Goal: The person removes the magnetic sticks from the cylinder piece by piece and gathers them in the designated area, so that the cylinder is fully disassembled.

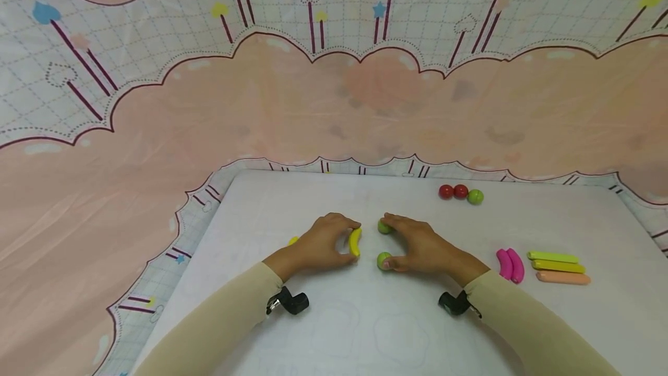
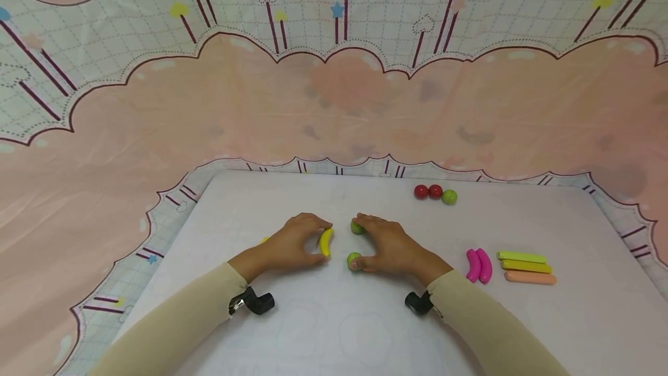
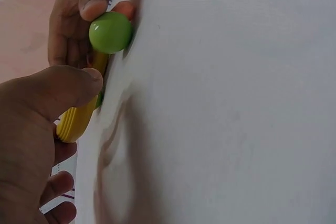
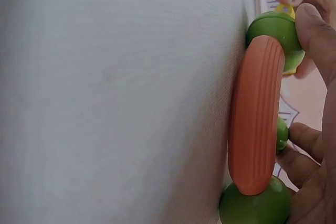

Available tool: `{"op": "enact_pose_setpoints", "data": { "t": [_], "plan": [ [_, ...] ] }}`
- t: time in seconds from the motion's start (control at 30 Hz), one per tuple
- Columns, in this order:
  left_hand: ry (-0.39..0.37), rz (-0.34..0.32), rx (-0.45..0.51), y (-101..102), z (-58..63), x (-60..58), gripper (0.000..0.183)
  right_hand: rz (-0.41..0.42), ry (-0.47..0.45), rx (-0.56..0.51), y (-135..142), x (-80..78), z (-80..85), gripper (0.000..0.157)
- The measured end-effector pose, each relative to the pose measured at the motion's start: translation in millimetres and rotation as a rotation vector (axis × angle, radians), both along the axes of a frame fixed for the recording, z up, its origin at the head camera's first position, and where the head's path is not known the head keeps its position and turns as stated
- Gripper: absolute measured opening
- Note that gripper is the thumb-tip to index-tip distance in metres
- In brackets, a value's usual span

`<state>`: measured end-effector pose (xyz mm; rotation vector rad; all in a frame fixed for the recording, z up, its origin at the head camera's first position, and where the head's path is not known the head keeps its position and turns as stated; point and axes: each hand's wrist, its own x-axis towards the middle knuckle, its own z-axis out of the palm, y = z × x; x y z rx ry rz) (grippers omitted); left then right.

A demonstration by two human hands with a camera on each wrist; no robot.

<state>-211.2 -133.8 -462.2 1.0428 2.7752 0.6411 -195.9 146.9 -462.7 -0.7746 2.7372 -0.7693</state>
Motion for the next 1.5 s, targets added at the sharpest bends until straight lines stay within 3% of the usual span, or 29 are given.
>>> {"op": "enact_pose_setpoints", "data": {
  "t": [0.23,0.5,1.0,1.5],
  "plan": [
    [-0.039,0.021,-0.001,-14.9,6.1,2.0,0.069,-0.012,-0.008,0.002,-0.3,0.5,-1.7,0.104],
    [-0.033,0.033,0.016,-33.6,10.5,3.8,0.07,-0.013,-0.006,0.005,1.5,0.8,-2.3,0.103],
    [-0.096,0.126,0.044,-71.9,24.6,11.2,0.07,0.008,0.011,-0.028,1.7,2.7,0.3,0.1],
    [-0.128,0.196,0.032,-104.9,24.5,15.9,0.068,0.001,-0.009,-0.029,0.7,2.0,0.0,0.1]
  ]
}}
